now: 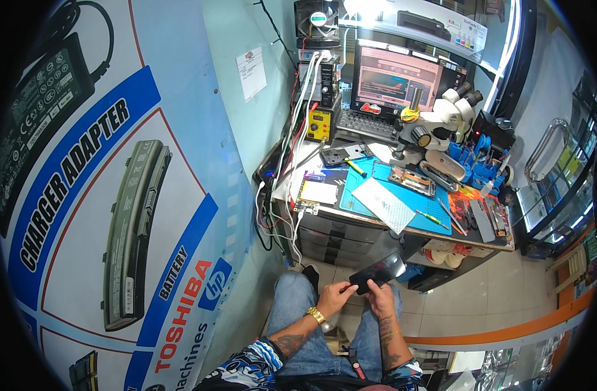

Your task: The person disassembles a mobile phone by hand to remove the internal battery and then tests a new screen assembly by connecting it to the phone's logic board and a power supply unit.

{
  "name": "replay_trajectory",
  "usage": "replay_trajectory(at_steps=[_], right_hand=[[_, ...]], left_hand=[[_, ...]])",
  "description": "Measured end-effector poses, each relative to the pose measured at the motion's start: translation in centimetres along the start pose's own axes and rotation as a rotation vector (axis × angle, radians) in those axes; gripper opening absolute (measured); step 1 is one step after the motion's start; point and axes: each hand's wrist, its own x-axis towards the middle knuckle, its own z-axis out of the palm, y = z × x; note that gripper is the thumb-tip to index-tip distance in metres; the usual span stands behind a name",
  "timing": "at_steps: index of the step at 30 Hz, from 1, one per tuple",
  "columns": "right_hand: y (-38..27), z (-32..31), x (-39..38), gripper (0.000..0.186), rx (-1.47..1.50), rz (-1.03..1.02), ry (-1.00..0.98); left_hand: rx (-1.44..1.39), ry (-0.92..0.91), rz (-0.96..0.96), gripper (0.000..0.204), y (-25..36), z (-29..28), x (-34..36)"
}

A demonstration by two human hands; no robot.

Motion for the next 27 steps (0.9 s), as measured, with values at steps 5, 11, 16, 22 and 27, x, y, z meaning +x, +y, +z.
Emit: replay_trajectory(at_steps=[5, 11, 16, 22, 27], right_hand=[[-0.2, 0.1, -0.3, 0.019, -0.124, 0.013, -0.015], [0.4, -0.2, -0.1, 0.021, -0.11, -0.01, -0.018], [0.3, -0.4, -0.1, 0.022, -0.089, 0.002, -0.03], [0.0, -0.1, -0.1, 0.022, -0.065, 0.007, -0.039], [-0.6, -0.3, -0.1, 0.024, -0.078, 0.056, -0.07]], left_hand=[[-0.047, -0.06, -0.095, 0.033, 0.2, -0.6, 0.0], [-0.131, -0.117, -0.156, 0.033, -1.1, -0.4, 0.2], [-0.131, -0.133, -0.158, 0.032, -1.0, -0.5, 0.2], [-0.215, -0.173, -0.152, 0.031, -1.3, -0.6, 0.3], [-0.24, -0.236, -0.166, 0.026, -1.2, -1.0, 0.3]])
